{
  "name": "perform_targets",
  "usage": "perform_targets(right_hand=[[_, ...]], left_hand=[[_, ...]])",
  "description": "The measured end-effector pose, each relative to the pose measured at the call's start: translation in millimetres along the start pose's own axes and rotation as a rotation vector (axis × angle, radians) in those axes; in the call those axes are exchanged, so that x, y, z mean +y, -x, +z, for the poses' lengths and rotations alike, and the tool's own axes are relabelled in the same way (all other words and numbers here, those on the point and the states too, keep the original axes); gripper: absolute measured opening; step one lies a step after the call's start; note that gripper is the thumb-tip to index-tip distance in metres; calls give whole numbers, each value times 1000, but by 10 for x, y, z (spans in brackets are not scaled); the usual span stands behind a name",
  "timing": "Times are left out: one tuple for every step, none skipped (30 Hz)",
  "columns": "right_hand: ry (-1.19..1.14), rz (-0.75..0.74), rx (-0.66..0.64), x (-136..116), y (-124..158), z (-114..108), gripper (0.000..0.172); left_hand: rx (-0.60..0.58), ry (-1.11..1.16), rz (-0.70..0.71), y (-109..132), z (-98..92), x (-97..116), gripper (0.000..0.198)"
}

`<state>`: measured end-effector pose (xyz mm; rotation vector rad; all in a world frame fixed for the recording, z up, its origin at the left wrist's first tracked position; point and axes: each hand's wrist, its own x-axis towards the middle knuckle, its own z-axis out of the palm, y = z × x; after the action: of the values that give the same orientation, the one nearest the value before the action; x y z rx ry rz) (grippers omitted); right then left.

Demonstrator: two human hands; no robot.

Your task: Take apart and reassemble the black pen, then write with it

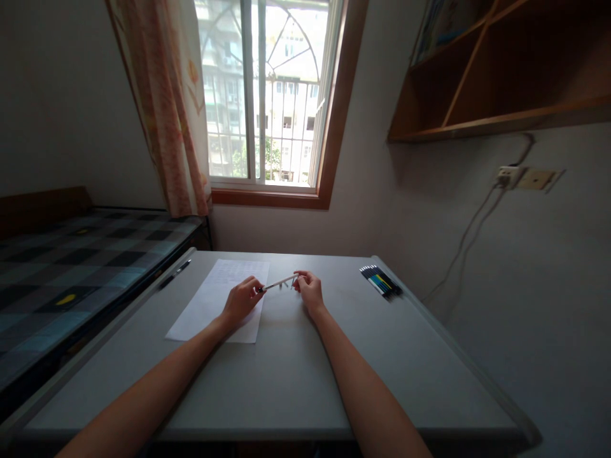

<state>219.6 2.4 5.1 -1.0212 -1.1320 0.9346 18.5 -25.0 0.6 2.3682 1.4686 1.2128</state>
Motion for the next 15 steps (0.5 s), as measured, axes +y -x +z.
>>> perform_targets(right_hand=[[-2, 1, -3, -5, 2, 0, 24], [-4, 1, -7, -10, 5, 0, 24], [-5, 2, -12, -14, 6, 0, 24], [-6, 2, -18, -15, 7, 1, 25], [-6, 1, -24, -15, 7, 1, 25], [-6, -1, -28, -13, 6, 1, 25], [-6, -4, -32, -8, 4, 1, 25], [-6, -7, -31, -2, 2, 1, 25], [-5, -10, -29, 5, -1, 0, 24], [-5, -13, -26, 12, -3, -1, 24], [-5, -13, -21, 18, -5, -2, 23], [-5, -12, -16, 24, -8, -3, 23], [-5, -12, -13, 28, -9, -4, 22], [-5, -13, -10, 32, -11, -5, 22], [-5, -15, -8, 35, -12, -6, 21]], left_hand=[[0, -3, -1, 0, 1, -2, 10], [-2, -5, -2, 0, 2, -4, 10], [-5, -7, -2, -1, 4, -5, 10], [-6, -9, -4, -2, 6, -7, 10], [-7, -9, -6, -2, 8, -7, 10], [-9, -10, -7, -3, 11, -7, 11], [-10, -9, -7, -3, 14, -7, 11], [-9, -8, -6, -3, 17, -7, 11], [-8, -8, -6, -3, 20, -7, 11], [-6, -7, -6, -3, 23, -8, 11], [-5, -6, -5, -3, 26, -9, 11], [-2, -4, -4, -3, 28, -10, 11], [-1, -1, -3, -2, 30, -13, 11], [-2, 3, 0, -2, 32, -15, 11], [-3, 7, 4, -2, 33, -19, 11]])
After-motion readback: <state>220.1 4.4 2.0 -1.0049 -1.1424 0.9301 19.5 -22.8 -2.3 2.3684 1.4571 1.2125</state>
